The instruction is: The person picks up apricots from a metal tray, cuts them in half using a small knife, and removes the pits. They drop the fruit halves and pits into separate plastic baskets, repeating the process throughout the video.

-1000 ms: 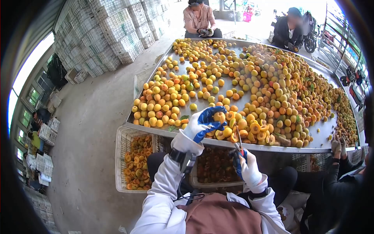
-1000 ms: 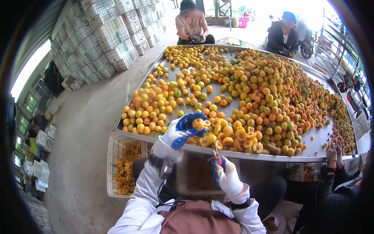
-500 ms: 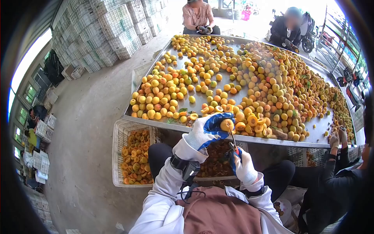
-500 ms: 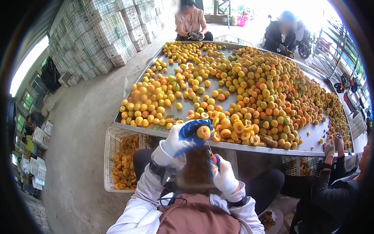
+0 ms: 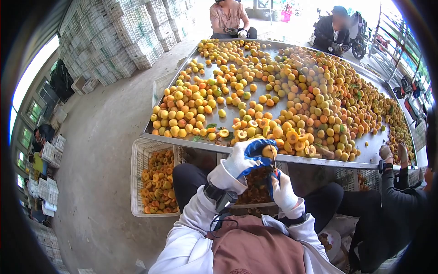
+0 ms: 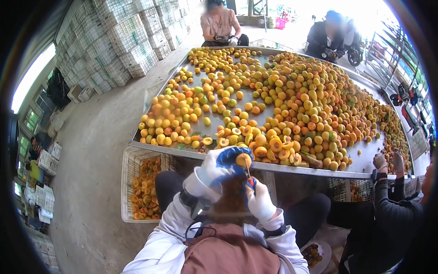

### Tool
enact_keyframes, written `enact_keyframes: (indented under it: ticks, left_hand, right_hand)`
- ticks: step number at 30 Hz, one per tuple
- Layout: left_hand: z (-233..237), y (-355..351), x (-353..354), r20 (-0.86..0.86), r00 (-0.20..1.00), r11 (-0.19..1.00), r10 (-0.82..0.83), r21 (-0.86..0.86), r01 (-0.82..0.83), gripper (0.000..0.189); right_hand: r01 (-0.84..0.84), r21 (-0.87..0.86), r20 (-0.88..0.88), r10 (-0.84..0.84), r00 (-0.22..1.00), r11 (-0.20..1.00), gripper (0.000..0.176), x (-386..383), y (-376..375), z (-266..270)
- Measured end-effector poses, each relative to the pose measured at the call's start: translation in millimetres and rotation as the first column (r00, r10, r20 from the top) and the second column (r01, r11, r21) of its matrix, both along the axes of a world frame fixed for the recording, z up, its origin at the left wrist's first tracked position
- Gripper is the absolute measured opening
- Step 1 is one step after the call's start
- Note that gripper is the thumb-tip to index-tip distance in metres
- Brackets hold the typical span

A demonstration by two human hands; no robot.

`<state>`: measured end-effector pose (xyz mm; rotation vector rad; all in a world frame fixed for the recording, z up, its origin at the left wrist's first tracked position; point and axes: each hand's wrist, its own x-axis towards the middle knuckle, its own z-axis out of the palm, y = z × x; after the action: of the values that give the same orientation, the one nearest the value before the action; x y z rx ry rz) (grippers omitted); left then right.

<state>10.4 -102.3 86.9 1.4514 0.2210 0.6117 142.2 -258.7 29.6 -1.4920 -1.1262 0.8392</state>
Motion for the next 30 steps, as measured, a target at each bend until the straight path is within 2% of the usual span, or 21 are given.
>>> enact_keyframes:
  ticks: [1,2,4,6,8,10,12,13,14,15,16,17,18,20,21,22,24,26,28,29,30]
  left_hand:
    - [-1.8,-5.1,3.3,0.000,1.000,1.000,0.000,0.000,0.000,0.051]
    - [-4.3,-11.6,7.3,0.043,0.999,0.984,0.016,-0.176,-0.008,0.046]
    - [-10.4,-25.1,15.4,0.115,0.991,0.860,0.068,-0.510,0.000,0.039]
    - [-16.3,-32.0,23.7,0.192,0.979,0.823,0.068,-0.565,0.054,0.038]
    - [-22.3,-35.5,30.4,0.159,0.981,0.680,0.107,-0.732,0.044,0.043]
    - [-21.3,-36.8,31.5,0.196,0.977,0.709,0.090,-0.701,0.075,0.042]
    - [-17.1,-38.1,30.8,0.192,0.973,0.923,0.125,-0.382,-0.043,0.042]
    - [-22.8,-33.5,32.6,0.177,0.977,0.957,0.119,-0.284,-0.065,0.042]
    - [-24.2,-34.5,32.5,0.176,0.977,0.957,0.118,-0.284,-0.064,0.042]
    - [-20.7,-36.9,31.6,0.167,0.978,0.912,0.125,-0.406,-0.047,0.042]
    - [-16.9,-39.3,30.8,0.158,0.978,0.852,0.133,-0.522,-0.031,0.042]
    - [-12.6,-45.5,32.4,0.146,0.980,0.690,0.137,-0.723,0.011,0.043]
    - [-8.0,-51.3,33.4,0.146,0.980,0.692,0.139,-0.722,0.010,0.043]
    - [-4.8,-60.1,34.8,0.115,0.972,0.691,0.207,-0.720,-0.062,0.036]
    - [-16.0,-48.2,28.7,0.134,0.989,0.654,0.057,-0.754,0.065,0.034]
    - [-33.3,-41.2,32.7,0.132,0.990,0.653,0.057,-0.755,0.064,0.034]
    - [-46.1,-33.4,40.9,0.137,0.983,0.898,0.122,-0.437,-0.051,0.043]
    - [-38.3,-39.2,40.2,0.115,0.980,0.885,0.163,-0.456,-0.093,0.044]
    - [-34.8,-42.8,37.1,0.117,0.978,0.902,0.174,-0.418,-0.110,0.045]
    - [-44.8,-40.9,37.5,0.162,0.975,0.945,0.154,-0.312,-0.097,0.049]
    - [-47.7,-41.7,35.9,0.162,0.975,0.945,0.155,-0.311,-0.099,0.049]
  right_hand:
    - [0.012,0.050,0.032,-0.014,0.999,0.999,0.015,-0.4,4.5,6.4]
    - [0.022,0.100,0.063,-0.029,0.998,0.995,0.017,-1.5,7.9,10.5]
    - [0.054,0.138,0.055,-0.062,0.997,0.989,0.018,-5.6,18.1,-3.8]
    - [0.085,0.177,0.047,-0.095,0.994,0.981,0.021,-5.3,22.2,-14.6]
    - [0.123,0.124,-0.027,-0.121,0.992,0.985,0.022,-3.3,22.0,-19.5]
    - [0.124,0.139,-0.041,-0.119,0.992,0.983,0.023,-0.8,19.4,-21.4]
    - [0.129,0.154,-0.058,-0.122,0.991,0.979,0.023,-0.4,17.1,-21.0]
    - [0.126,0.164,-0.079,-0.114,0.990,0.978,0.022,-1.8,16.8,-19.2]
    - [0.121,0.173,-0.100,-0.104,0.990,0.978,0.022,-2.8,16.5,-18.3]
    - [0.120,0.173,-0.100,-0.104,0.990,0.978,0.022,-3.0,16.1,-18.7]
    - [0.134,0.120,0.077,-0.144,0.987,0.984,0.021,-3.1,15.2,-19.5]
    - [0.157,0.070,0.254,-0.170,0.952,0.985,0.021,-3.9,13.7,-20.5]
    - [0.155,0.071,0.254,-0.169,0.952,0.985,0.021,-4.6,13.5,-24.6]
    - [0.181,0.127,0.119,-0.196,0.973,0.975,0.019,-3.6,14.9,-37.1]
    - [0.167,0.134,0.160,-0.188,0.969,0.977,0.021,-1.0,12.4,-40.3]
    - [0.168,0.132,0.159,-0.188,0.969,0.977,0.021,0.3,9.2,-41.5]
    - [0.085,0.055,-0.232,-0.070,0.970,0.995,0.024,2.8,4.7,-42.3]
    - [0.053,-0.008,-0.214,-0.054,0.975,0.999,0.027,3.0,0.0,-44.3]
    - [0.073,0.070,-0.213,-0.057,0.975,0.995,0.026,-3.2,-1.2,-42.8]
    - [0.071,0.072,-0.212,-0.054,0.976,0.995,0.026,-2.9,-1.8,-40.1]
    - [0.073,0.087,-0.098,-0.064,0.993,0.994,0.025,-3.5,-3.2,-29.8]
